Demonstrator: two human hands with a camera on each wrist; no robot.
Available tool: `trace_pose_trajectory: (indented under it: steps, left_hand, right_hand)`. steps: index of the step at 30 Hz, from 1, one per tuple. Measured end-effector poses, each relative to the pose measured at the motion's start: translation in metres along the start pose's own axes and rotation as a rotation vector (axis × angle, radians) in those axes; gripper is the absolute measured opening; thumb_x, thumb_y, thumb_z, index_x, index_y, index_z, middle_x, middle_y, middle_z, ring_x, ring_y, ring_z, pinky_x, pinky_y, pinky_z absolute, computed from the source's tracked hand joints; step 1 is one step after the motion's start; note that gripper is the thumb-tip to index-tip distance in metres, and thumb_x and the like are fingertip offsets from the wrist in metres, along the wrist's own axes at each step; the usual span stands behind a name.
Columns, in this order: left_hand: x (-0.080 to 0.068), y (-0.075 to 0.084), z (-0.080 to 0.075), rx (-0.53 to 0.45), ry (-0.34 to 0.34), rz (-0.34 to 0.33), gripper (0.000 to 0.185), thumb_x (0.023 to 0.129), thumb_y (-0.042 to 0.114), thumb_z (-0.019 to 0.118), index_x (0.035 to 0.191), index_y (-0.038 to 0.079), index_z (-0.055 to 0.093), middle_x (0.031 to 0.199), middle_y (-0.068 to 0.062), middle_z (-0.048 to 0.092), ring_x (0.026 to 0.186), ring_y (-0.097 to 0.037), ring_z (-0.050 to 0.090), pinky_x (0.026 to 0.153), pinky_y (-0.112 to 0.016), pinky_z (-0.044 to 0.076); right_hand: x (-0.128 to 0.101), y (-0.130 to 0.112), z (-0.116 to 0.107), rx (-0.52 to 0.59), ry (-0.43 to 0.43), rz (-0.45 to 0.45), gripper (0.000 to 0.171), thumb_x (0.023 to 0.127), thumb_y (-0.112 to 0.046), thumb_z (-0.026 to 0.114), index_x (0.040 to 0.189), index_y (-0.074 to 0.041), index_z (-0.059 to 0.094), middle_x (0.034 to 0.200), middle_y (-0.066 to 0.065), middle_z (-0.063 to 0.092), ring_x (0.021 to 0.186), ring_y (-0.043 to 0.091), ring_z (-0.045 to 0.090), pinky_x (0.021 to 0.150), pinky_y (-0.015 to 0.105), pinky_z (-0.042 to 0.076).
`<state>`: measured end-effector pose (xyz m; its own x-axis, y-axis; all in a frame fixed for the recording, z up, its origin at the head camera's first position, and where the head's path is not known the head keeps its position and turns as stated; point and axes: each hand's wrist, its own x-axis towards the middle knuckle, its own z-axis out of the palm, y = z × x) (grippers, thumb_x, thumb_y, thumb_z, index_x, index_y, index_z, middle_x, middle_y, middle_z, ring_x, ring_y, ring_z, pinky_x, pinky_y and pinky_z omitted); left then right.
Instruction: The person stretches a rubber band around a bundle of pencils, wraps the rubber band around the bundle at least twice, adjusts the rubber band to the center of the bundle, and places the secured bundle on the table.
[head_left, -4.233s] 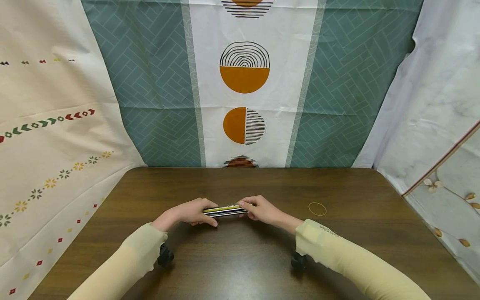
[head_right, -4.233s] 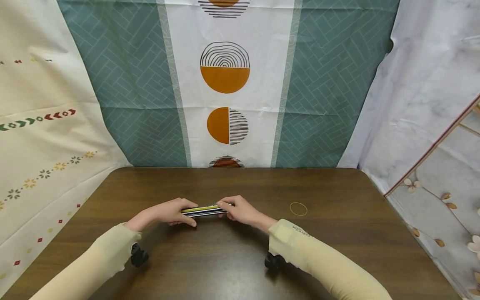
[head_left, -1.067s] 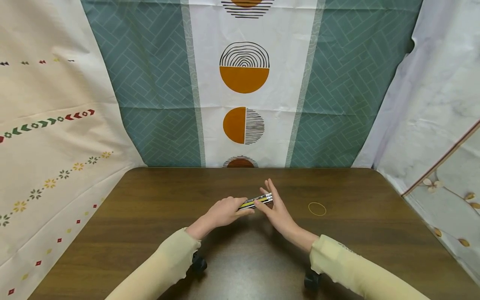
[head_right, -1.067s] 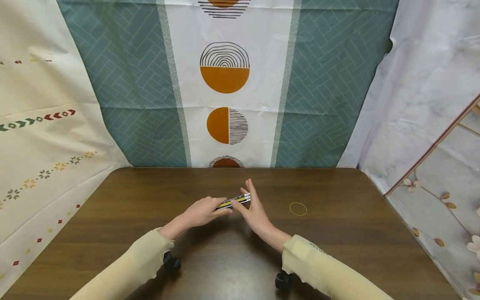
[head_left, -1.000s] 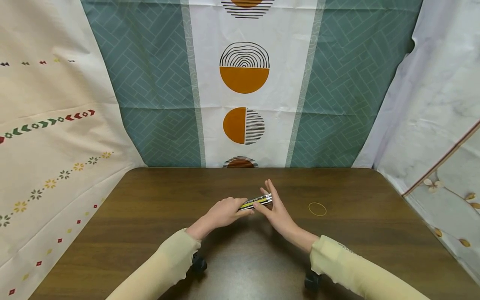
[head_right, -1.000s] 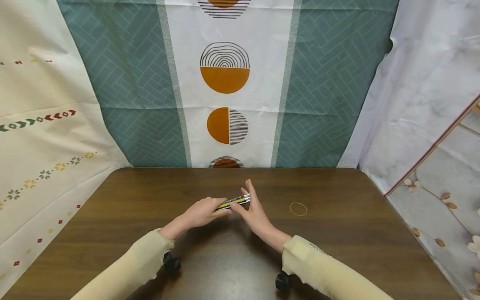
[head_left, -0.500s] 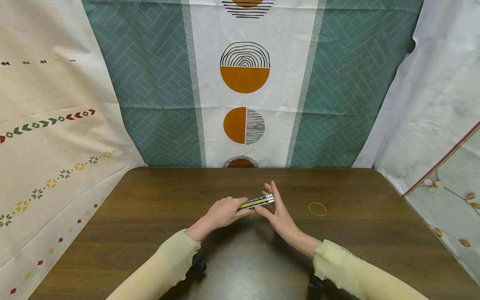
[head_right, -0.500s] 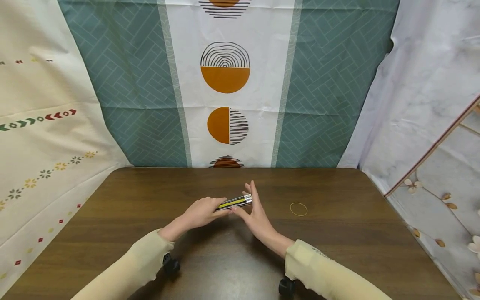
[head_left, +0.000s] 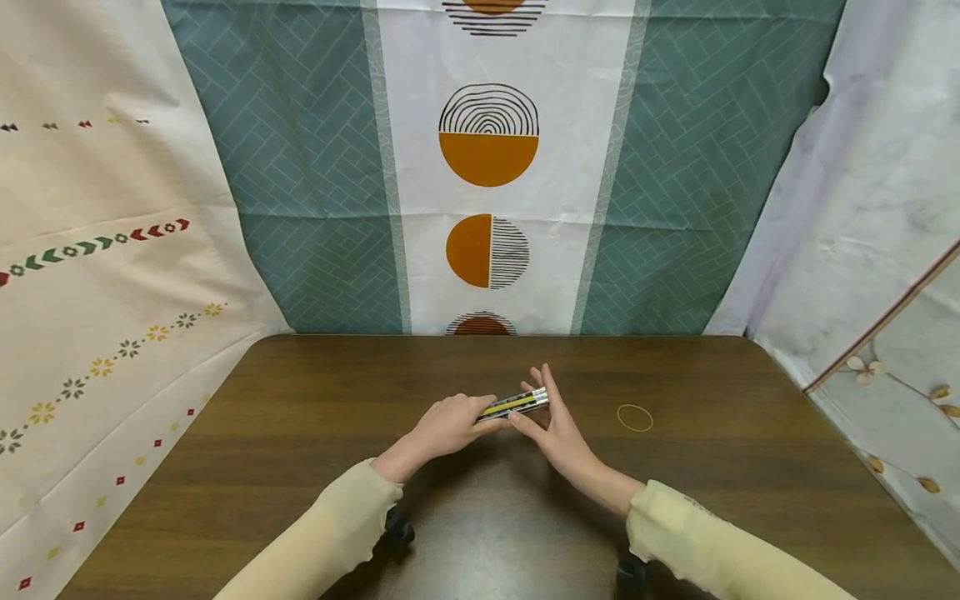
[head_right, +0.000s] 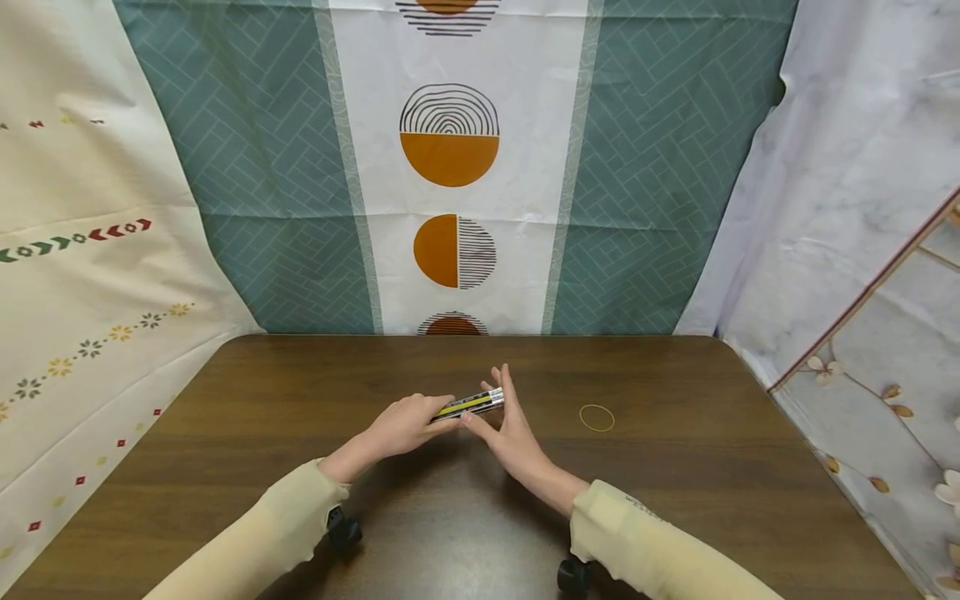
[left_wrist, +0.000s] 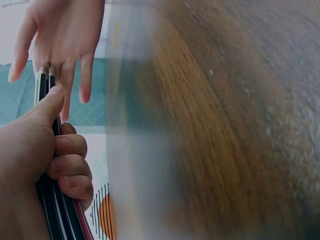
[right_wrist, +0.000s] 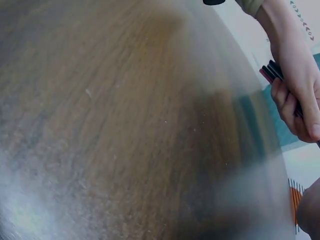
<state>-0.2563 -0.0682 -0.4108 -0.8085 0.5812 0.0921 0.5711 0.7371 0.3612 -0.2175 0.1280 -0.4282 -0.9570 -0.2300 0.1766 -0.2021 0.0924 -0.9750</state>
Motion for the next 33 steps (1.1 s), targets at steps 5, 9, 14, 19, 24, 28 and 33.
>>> trace_pose_trajectory:
  steps: [5,9,14,19,24,28,33]
  left_hand:
    - [0.000,0.000,0.000,-0.011,-0.008,0.013,0.036,0.099,0.045,0.057,0.103,0.010,0.067,0.067,0.004,0.054,0.057,-0.008,0.045,0.051,-0.023,0.036]
    - [0.000,0.000,-0.001,-0.017,-0.009,0.010,0.035,0.099,0.045,0.057,0.097,0.011,0.066,0.064,0.005,0.049,0.055,-0.008,0.042,0.050,-0.022,0.035]
    - [0.000,-0.001,-0.002,-0.048,-0.024,-0.006,0.037,0.097,0.047,0.057,0.101,0.011,0.065,0.067,0.004,0.052,0.055,-0.008,0.044,0.050,-0.022,0.036]
    - [0.000,-0.001,-0.004,-0.088,-0.041,-0.010,0.044,0.097,0.051,0.055,0.107,0.009,0.062,0.070,0.002,0.053,0.056,-0.009,0.045,0.051,-0.022,0.036]
    - [-0.001,-0.004,-0.006,-0.141,-0.098,0.036,0.038,0.101,0.049,0.049,0.100,0.012,0.058,0.069,0.004,0.047,0.057,-0.008,0.042,0.054,-0.022,0.035]
    - [-0.002,-0.008,-0.007,-0.205,-0.166,0.075,0.032,0.103,0.045,0.045,0.100,0.015,0.053,0.072,0.005,0.045,0.058,-0.007,0.041,0.056,-0.022,0.036]
    - [-0.005,-0.010,-0.007,-0.263,-0.228,0.074,0.028,0.103,0.044,0.046,0.109,0.017,0.050,0.075,0.002,0.049,0.049,-0.008,0.046,0.050,-0.024,0.044]
  right_hand:
    - [0.000,0.004,0.001,-0.110,-0.003,-0.012,0.099,0.097,-0.019,0.064,0.158,-0.021,-0.015,0.168,0.006,0.002,0.152,0.033,0.023,0.113,0.056,0.034]
    - [0.001,0.004,-0.001,-0.207,-0.002,-0.021,0.098,0.097,-0.023,0.064,0.158,-0.020,-0.013,0.168,0.006,0.005,0.152,0.031,0.024,0.117,0.060,0.024]
    - [0.003,0.000,-0.004,-0.207,-0.016,-0.037,0.091,0.099,-0.021,0.061,0.159,-0.017,-0.007,0.167,0.011,0.011,0.148,0.034,0.032,0.116,0.056,0.031]
    - [0.008,-0.002,-0.013,-0.248,0.021,-0.082,0.061,0.099,-0.023,0.062,0.152,-0.021,0.032,0.138,0.015,0.053,0.104,0.031,0.065,0.084,0.035,0.055]
    - [0.011,0.001,-0.024,-0.287,-0.010,-0.121,0.022,0.097,-0.025,0.064,0.118,-0.017,0.063,0.092,0.018,0.063,0.064,0.033,0.056,0.060,0.030,0.051]
    - [0.010,0.002,-0.028,-0.255,-0.028,-0.155,0.017,0.096,-0.023,0.066,0.110,-0.013,0.066,0.090,0.018,0.064,0.065,0.039,0.056,0.061,0.035,0.053]
    - [0.010,0.001,-0.029,-0.245,-0.031,-0.154,0.017,0.094,-0.021,0.068,0.108,-0.011,0.068,0.089,0.020,0.065,0.064,0.031,0.060,0.062,0.036,0.055]
